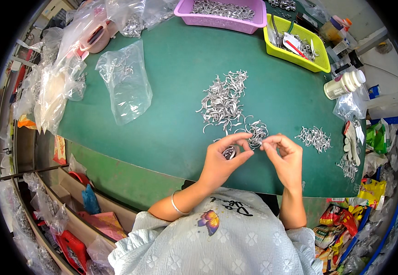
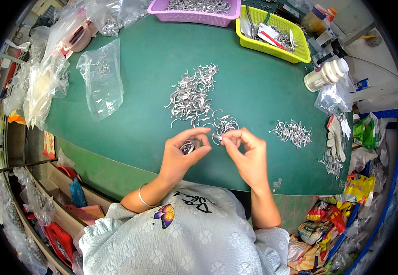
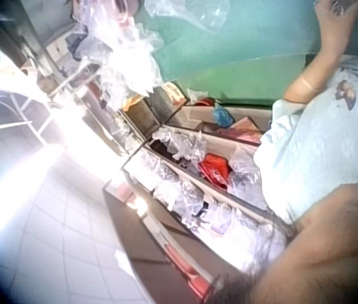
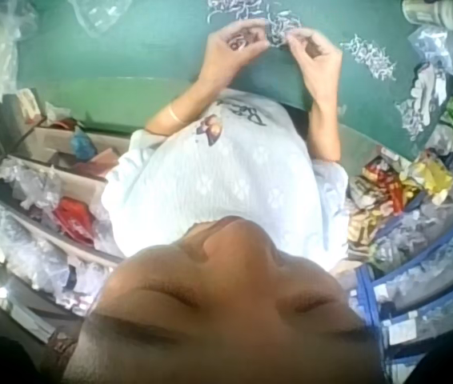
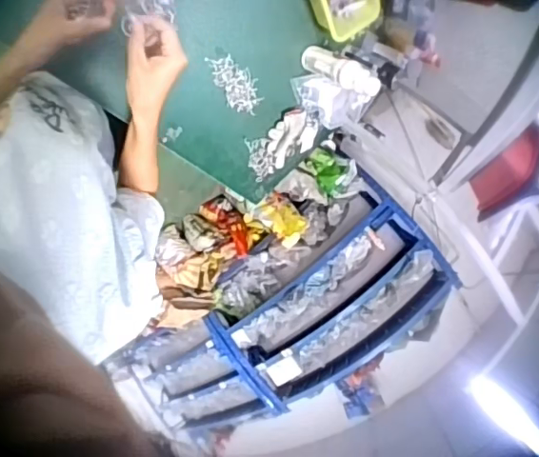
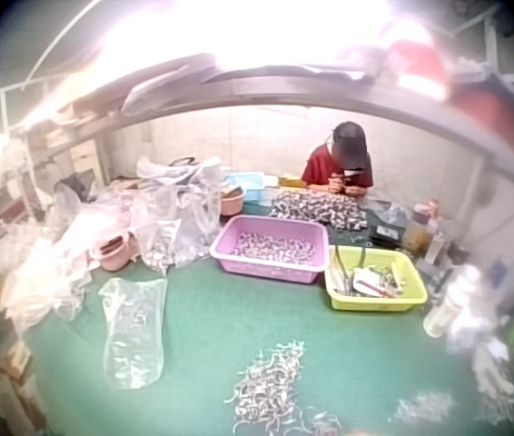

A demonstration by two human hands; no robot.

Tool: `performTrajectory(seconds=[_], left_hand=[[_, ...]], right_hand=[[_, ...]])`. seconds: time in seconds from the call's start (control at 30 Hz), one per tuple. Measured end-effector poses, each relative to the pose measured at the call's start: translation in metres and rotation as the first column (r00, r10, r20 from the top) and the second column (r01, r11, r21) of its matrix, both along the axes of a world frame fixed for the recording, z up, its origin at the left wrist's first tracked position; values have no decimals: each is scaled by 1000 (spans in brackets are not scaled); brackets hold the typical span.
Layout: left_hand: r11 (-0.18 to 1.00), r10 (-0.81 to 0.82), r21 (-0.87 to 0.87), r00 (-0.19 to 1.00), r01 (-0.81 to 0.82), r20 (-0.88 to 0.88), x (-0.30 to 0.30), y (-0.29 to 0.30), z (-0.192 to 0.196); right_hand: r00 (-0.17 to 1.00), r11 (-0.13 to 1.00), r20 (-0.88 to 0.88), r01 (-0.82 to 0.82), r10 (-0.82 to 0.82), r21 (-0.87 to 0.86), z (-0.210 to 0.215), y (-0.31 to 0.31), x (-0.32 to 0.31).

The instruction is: The person sorts small crescent-shaped metal parts by hand on a green workbench, picking them from a central pile and placing them into smaller groups or containers.

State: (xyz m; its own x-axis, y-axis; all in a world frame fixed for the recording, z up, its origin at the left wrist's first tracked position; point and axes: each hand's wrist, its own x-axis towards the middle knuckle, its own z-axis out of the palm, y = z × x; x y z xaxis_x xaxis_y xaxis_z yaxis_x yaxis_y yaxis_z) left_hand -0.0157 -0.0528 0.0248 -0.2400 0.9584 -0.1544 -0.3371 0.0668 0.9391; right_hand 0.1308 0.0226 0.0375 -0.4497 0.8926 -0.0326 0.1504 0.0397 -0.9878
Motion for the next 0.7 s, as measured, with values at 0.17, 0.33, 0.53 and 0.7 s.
performTrajectory(seconds=[0.17, 0.33, 0.53, 0.7], left_hand=[[989, -25, 135, 978, 54, -208, -6, -3, 6], [988, 8, 155, 987, 18, -162, -4, -9, 15], [968, 19, 249, 975, 37, -219, -3, -16, 26], [954, 41, 297, 967, 36, -252, -2, -19, 33]], right_hand=[[995, 992, -9, -98, 99, 73, 15, -9, 4], [977, 991, -183, -119, 108, -54, 24, -15, 6], [954, 977, -284, -144, 95, -156, 30, -21, 6], [929, 977, -352, -167, 112, -131, 27, -23, 7]])
